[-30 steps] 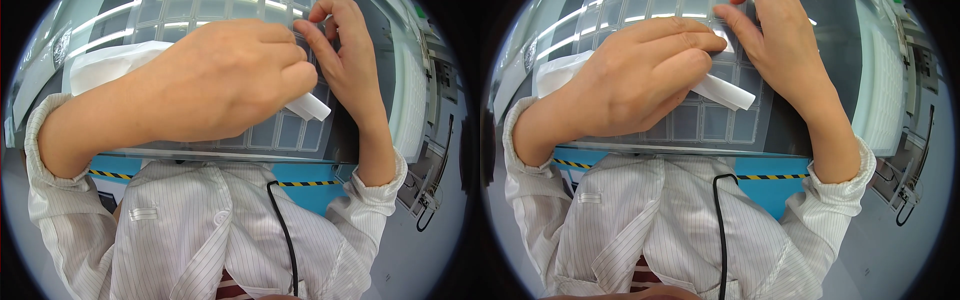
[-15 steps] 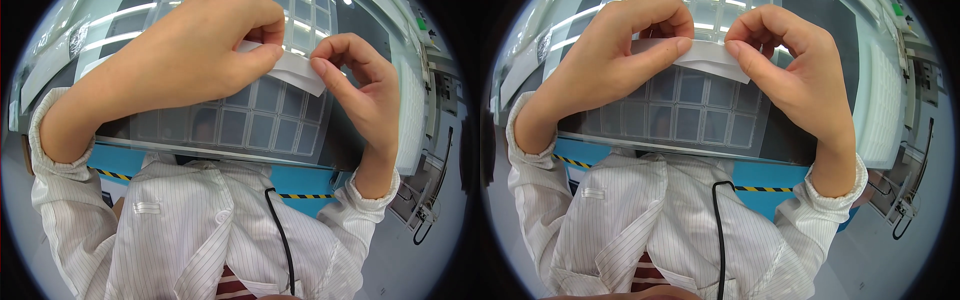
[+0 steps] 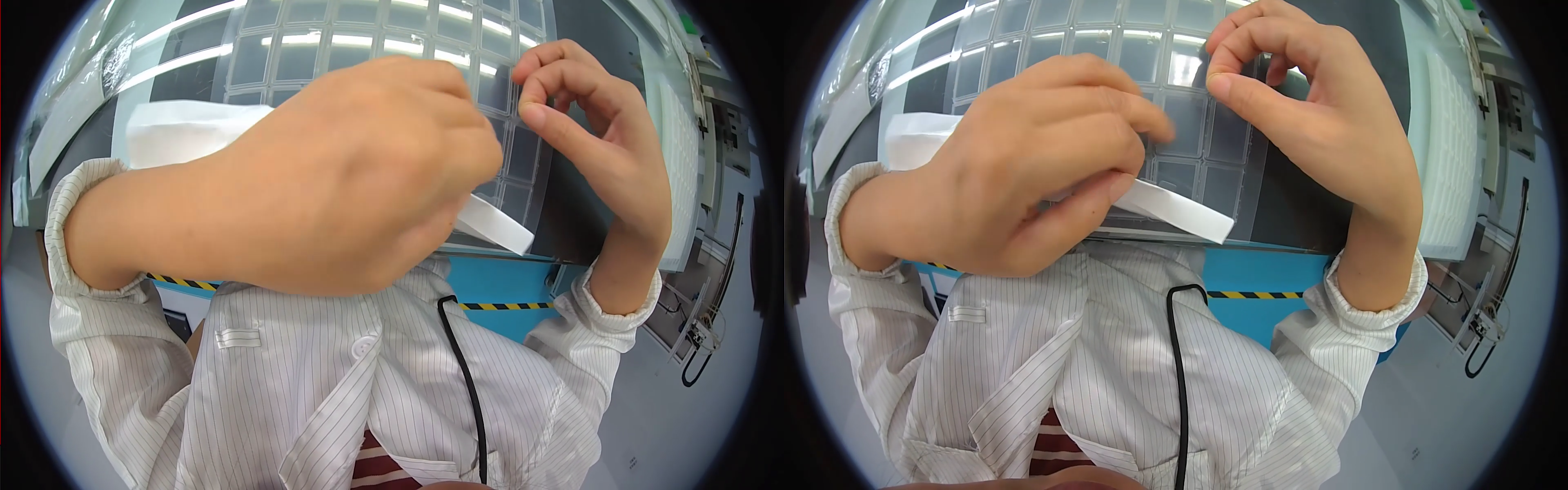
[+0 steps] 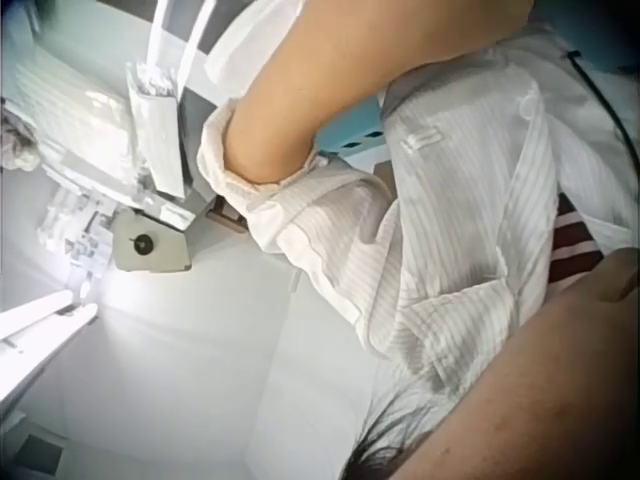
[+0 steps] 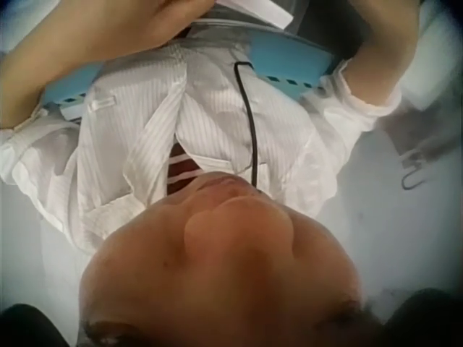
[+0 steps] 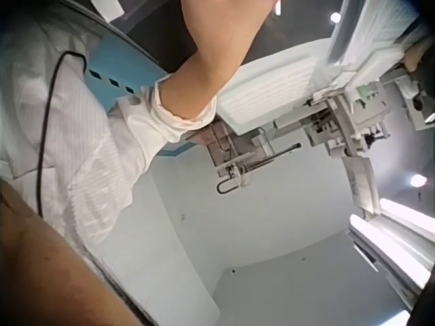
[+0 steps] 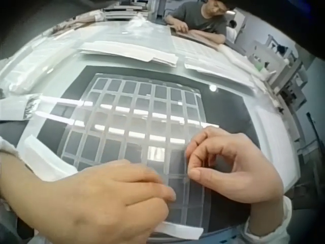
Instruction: Sorting small white strips and placing them into a plastic grid tray for assembly.
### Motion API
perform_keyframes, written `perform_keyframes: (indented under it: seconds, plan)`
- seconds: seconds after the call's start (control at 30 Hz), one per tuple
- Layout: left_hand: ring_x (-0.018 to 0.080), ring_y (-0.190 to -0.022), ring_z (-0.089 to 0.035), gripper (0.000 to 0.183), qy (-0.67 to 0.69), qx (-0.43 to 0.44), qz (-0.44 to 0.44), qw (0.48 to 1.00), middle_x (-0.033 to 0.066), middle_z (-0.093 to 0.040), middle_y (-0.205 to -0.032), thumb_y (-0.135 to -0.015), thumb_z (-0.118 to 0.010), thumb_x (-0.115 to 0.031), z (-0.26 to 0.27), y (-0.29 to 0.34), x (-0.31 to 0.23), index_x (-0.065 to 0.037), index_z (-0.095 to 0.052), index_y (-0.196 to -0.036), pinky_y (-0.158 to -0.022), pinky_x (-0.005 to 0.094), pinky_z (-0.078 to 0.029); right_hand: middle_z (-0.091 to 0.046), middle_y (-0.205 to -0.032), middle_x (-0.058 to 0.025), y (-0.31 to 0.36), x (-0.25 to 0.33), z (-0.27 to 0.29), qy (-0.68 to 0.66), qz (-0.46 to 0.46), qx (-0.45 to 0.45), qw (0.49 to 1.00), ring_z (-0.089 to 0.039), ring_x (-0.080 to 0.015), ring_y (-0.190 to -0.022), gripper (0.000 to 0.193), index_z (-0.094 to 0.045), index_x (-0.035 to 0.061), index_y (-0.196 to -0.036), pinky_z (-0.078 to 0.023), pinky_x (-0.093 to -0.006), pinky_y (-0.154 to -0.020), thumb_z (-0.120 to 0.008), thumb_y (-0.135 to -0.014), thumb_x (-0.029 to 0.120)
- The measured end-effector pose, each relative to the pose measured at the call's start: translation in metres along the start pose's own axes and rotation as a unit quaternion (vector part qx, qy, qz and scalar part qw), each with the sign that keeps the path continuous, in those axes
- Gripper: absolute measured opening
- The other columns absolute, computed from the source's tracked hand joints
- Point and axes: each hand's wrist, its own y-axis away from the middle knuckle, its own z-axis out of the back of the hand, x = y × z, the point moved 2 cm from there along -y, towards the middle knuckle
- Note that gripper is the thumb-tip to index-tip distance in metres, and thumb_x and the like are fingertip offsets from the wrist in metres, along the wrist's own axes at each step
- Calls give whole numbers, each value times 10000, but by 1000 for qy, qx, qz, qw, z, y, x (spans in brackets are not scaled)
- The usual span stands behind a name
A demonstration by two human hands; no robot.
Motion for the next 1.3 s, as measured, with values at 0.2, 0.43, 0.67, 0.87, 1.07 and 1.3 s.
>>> perform_keyframes:
  seconds: [0.2, 0.43, 0.67, 0.87, 1.07, 1.3]
  plan:
    - [383, -1053, -678, 184, -77, 31, -22, 996, 195, -694, -1084, -751, -692, 65, -11, 2, 3, 38, -584, -898, -862, 426, -568, -598, -1152, -55, -1, -8, -3, 52, 25, 25, 998, -485, -105, -885, 106, -640, 5, -925, -388, -234, -789, -688, -911, 98]
    - [385, -1014, -694, 196, -89, 0, -48, 995, 200, -699, -1072, -738, -692, 79, -12, 5, 6, 48, -585, -898, -827, 415, -589, -571, -1075, -49, -8, 15, -11, 27, -74, 34, 996, -506, -96, -867, 59, -666, 23, -915, -420, -256, -748, -715, -900, 51]
    - [380, -1007, -698, 209, -108, 6, -46, 993, 206, -702, -1080, -738, -698, 89, -11, 8, 7, 50, -597, -917, -803, 408, -593, -574, -1080, -68, -9, 25, -15, 39, -69, 28, 996, -522, -117, -863, 53, -669, 9, -905, -429, -257, -747, -708, -903, 46]
    - [360, -1007, -669, 200, -107, 11, -51, 993, 212, -680, -1172, -740, -690, 36, -9, 11, 9, 34, -564, -896, -852, 415, -561, -578, -1084, -85, -12, 32, -19, 48, -61, 19, 997, -536, -134, -860, 53, -672, -2, -897, -437, -257, -746, -702, -905, 41]
    - [340, -1005, -634, 176, -157, -3, -68, 985, 219, -649, -1251, -765, -638, -46, -15, 10, 8, 26, -525, -879, -889, 426, -529, -578, -1078, -98, -11, 33, -23, 54, -44, 9, 998, -547, -155, -875, 49, -666, -4, -897, -446, -265, -755, -703, -891, 27]
    - [365, -992, -637, 196, -178, 4, -82, 981, 272, -647, -1190, -754, -637, -48, -13, 10, 5, 49, -531, -888, -833, 407, -562, -575, -1060, -115, -7, 33, -23, 74, -21, -1, 997, -564, -191, -912, 77, -652, -2, -905, -462, -284, -777, -712, -856, -2]
